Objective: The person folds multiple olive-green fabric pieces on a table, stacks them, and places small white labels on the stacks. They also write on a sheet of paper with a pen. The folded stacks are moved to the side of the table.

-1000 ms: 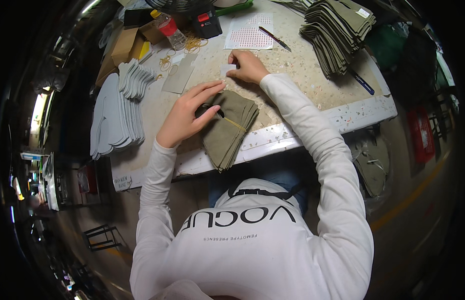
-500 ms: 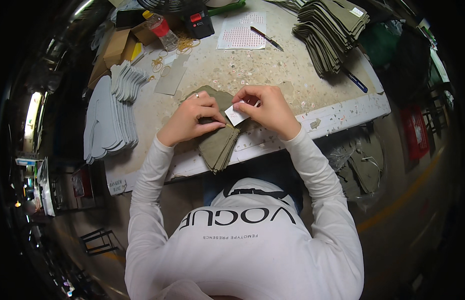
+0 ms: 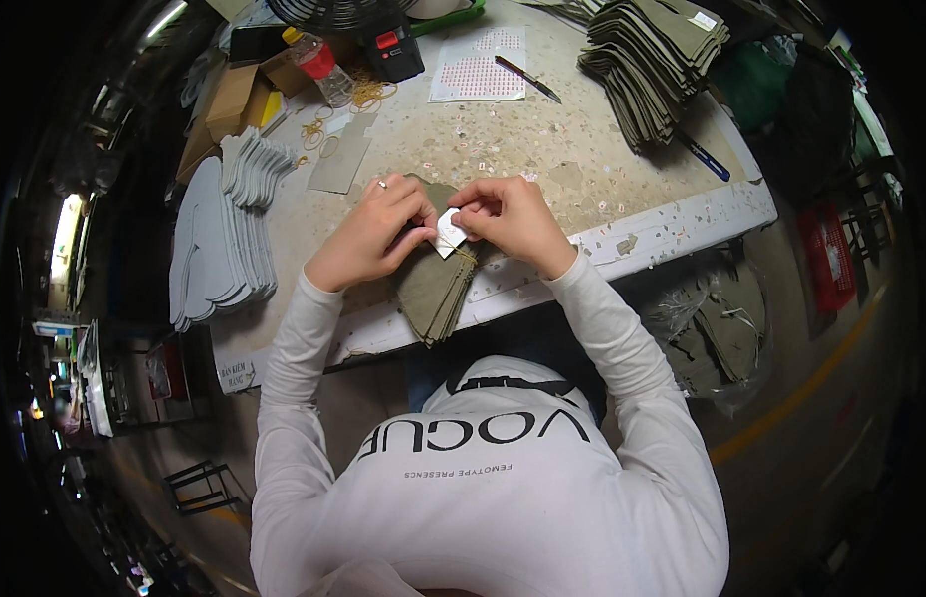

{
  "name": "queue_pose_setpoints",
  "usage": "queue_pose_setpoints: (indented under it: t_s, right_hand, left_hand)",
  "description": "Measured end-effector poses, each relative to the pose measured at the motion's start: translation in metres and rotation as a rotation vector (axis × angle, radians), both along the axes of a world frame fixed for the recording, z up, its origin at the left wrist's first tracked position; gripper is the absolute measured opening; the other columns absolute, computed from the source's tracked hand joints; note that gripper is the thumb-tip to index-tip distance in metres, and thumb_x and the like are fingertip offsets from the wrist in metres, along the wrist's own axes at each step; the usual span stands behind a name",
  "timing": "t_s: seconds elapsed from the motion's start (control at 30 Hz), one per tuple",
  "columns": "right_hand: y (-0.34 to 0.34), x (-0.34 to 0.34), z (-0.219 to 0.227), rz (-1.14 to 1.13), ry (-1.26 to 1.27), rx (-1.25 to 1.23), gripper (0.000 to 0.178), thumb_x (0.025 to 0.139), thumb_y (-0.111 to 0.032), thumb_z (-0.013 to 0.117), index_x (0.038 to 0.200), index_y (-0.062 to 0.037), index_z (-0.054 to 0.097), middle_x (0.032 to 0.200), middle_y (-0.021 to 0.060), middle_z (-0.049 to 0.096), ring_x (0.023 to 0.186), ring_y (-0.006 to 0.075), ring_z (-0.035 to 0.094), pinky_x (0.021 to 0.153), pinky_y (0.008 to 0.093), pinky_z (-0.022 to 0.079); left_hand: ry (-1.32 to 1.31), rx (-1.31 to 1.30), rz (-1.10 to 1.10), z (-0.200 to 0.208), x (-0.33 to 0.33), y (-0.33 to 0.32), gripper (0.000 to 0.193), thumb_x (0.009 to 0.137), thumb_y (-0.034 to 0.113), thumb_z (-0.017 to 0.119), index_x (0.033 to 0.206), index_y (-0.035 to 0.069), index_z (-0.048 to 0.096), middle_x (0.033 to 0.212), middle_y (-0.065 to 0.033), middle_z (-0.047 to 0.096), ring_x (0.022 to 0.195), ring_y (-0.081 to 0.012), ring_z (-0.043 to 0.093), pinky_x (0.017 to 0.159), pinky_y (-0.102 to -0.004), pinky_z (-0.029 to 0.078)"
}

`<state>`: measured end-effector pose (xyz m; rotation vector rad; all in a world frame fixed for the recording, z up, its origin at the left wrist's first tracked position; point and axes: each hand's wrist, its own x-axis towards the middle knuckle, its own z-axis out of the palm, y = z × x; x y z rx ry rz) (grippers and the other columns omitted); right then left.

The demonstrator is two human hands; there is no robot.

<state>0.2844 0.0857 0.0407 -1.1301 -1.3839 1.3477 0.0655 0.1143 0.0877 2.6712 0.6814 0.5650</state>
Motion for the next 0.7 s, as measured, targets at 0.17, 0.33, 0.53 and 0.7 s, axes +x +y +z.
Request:
queue_pose_setpoints:
  t_s: [0.17, 0.33, 0.53, 0.7]
  right_hand:
    - [-0.004, -0.001, -0.001, 0.061, -0.029, 0.007, 0.021, 0.082, -0.007, 0.071, 0.101, 0.0009, 0.071, 0.076, 0.0055, 0.069, 0.066, 0.0083, 0.064, 0.061, 0.0227, 0.051]
    - [-0.026, -0.011, -0.003, -0.149, -0.378, 0.479, 0.025, 0.078, -0.012, 0.075, 0.101, -0.0044, 0.071, 0.071, 0.0054, 0.064, 0.059, 0.0138, 0.059, 0.057, 0.0277, 0.047]
    - [-0.062, 0.015, -0.004, -0.17, -0.304, -0.014, 0.019, 0.09, -0.016, 0.065, 0.103, -0.0028, 0.069, 0.068, 0.0054, 0.065, 0.06, 0.0099, 0.061, 0.055, 0.026, 0.046]
    - [-0.077, -0.008, -0.02, -0.194, -0.474, 0.14, 0.041, 0.093, -0.034, 0.061, 0.107, 0.0041, 0.063, 0.078, 0.0145, 0.065, 0.069, 0.0292, 0.065, 0.064, 0.0365, 0.051]
  left_hand:
    - [0.0, 0.032, 0.067, 0.005, -0.006, 0.002, 0.011, 0.083, 0.011, 0.067, 0.087, 0.008, 0.057, 0.087, -0.0061, 0.052, 0.087, -0.0248, 0.049, 0.079, -0.035, 0.035]
    - [-0.145, 0.095, 0.163, 0.007, -0.005, -0.009, 0.01, 0.083, 0.009, 0.067, 0.086, 0.005, 0.058, 0.083, -0.0077, 0.056, 0.08, -0.0246, 0.056, 0.077, -0.0356, 0.04]
    - [-0.082, -0.674, 0.646, -0.005, -0.04, -0.066, 0.023, 0.094, 0.023, 0.061, 0.092, 0.0, 0.063, 0.062, -0.01, 0.062, 0.054, -0.0199, 0.062, 0.054, -0.0325, 0.048]
    - [-0.321, -1.004, 0.653, -0.053, -0.002, -0.094, 0.029, 0.099, 0.024, 0.057, 0.1, -0.005, 0.057, 0.076, -0.0129, 0.069, 0.07, -0.0134, 0.069, 0.06, -0.0241, 0.051]
